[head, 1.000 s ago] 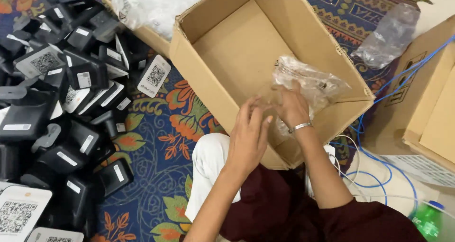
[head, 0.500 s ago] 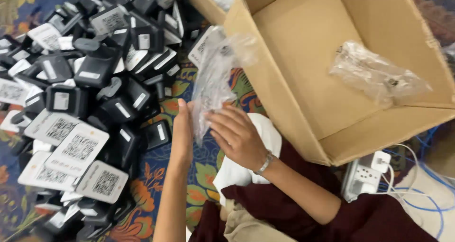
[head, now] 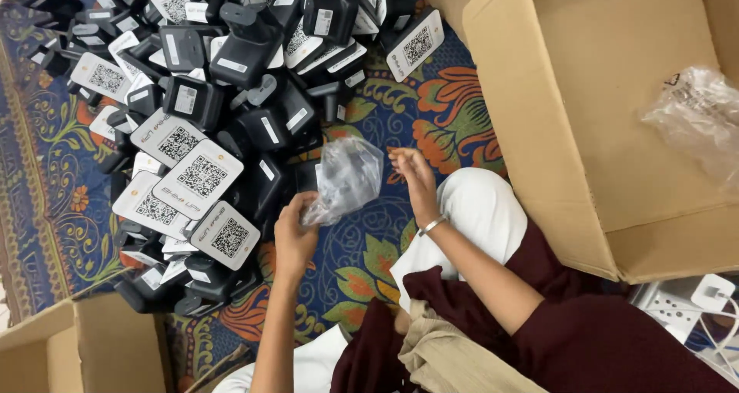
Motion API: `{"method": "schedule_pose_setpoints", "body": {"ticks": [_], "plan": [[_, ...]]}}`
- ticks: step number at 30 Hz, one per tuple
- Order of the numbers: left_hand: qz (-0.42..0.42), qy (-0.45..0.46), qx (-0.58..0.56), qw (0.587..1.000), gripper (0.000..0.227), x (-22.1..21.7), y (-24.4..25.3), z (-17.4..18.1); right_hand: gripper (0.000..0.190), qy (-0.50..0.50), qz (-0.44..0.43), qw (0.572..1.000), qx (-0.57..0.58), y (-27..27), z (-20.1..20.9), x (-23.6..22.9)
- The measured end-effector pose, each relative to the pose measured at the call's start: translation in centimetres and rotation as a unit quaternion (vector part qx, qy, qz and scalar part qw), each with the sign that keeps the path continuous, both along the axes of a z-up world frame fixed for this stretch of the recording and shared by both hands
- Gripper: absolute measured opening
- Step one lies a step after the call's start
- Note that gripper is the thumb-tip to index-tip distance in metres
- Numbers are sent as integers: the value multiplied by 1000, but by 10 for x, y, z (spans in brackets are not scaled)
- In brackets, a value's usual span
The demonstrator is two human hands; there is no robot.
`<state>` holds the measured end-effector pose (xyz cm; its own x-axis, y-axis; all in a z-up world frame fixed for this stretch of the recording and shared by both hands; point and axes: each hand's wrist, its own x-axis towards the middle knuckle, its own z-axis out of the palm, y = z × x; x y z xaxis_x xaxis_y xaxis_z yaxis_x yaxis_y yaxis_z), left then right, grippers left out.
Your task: The person packages QR code display stands into plastic bags and places them into cardboard boxes.
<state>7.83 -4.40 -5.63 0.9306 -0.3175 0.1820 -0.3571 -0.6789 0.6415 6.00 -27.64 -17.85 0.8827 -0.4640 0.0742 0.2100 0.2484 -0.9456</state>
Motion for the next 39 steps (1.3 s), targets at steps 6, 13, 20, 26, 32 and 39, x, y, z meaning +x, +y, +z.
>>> {"method": "schedule_pose_setpoints", "body": {"ticks": [6, 13, 20, 26, 32, 39], "plan": [[70, 236, 69, 967, 47, 1, -26, 36, 29, 65, 150, 986, 13, -5, -5, 5], [105, 194, 27, 975, 31, 23, -8, 18, 22, 64, 126, 981, 135, -16, -32, 10], [211, 192, -336, 898, 17, 37, 4, -20, 22, 15, 159, 905, 395, -32, 13, 7], [271, -64, -197, 940, 38, 49, 1, -52, 24, 28, 275, 902, 332, -35, 39, 2], [247, -167, -60, 952, 29, 44, -31, 0, 24, 111, 324, 908, 243, -33, -9, 6], [213, -149, -40, 965, 29, 47, -8, -9, 55, -56, 232, 840, 487, -58, 59, 1]]}}
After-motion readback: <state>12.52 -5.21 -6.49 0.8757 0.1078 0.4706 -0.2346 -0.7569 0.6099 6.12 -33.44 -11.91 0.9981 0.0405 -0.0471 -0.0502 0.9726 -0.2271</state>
